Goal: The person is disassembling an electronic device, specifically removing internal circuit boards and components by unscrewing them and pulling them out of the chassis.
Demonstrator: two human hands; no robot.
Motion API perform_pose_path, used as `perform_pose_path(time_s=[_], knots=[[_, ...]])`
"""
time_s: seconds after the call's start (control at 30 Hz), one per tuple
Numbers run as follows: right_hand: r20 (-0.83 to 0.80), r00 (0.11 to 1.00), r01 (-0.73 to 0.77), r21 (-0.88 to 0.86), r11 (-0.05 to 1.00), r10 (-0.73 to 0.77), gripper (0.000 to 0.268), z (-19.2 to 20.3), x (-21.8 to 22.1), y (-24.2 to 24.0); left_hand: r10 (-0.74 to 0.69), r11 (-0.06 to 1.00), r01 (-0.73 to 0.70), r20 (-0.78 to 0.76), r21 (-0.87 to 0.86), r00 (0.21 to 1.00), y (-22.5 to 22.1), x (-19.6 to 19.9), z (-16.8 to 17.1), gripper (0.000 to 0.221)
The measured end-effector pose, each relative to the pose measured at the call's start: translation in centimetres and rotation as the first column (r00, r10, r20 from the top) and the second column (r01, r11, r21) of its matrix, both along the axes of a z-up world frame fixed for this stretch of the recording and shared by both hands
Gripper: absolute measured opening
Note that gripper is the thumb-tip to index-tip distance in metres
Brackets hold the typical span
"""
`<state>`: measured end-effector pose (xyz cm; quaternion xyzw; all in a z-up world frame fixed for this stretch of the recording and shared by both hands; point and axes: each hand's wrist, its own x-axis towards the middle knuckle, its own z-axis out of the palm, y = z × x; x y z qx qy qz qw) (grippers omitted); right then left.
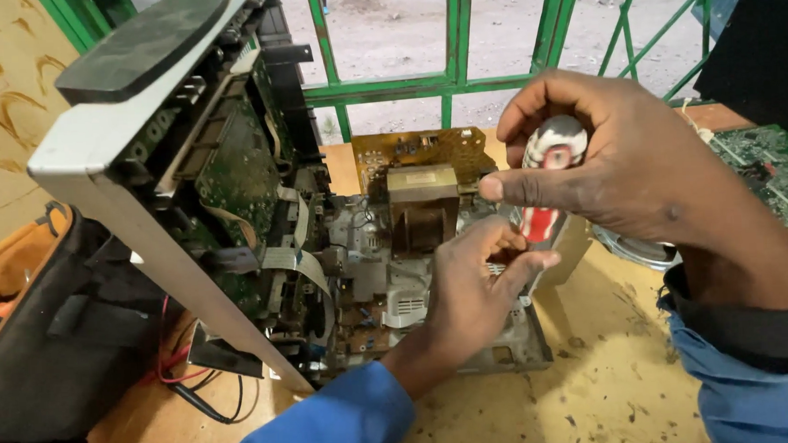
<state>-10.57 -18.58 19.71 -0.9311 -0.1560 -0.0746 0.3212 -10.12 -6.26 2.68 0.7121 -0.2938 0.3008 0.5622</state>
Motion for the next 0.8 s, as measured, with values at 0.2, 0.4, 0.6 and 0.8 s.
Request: perform_pose_path(time_s=[0.2,0.4,0.6,0.8], knots=[[0.124,0.986,-0.116,0.011,0.993,0.114,0.048,-1.0,0.9,-0.6,-0.070,0.989,0.067,0.017,0.130,0.997,0.4,0.1,-1.0,0.044],[0.036,0.998,-0.057,-0.008,0.998,0.057,0.054,-0.8,0.7,-0.4,0.000,1.000,0.000,-0.038,0.015,0.999,0.6,-0.4,0.4,0.044],[0.064,0.996,-0.058,0.037,0.998,0.055,0.061,-1.0,0.6,-0.4,-0.044,0.993,0.044,0.004,0.113,0.999,0.4,-0.1,-0.8,0.054],[0.050,0.998,-0.043,0.044,0.998,0.040,0.062,-0.7,0.4,-0.2,-0.008,1.000,0.009,-0.031,0.016,0.999,0.5,-0.2,0.1,0.041]])
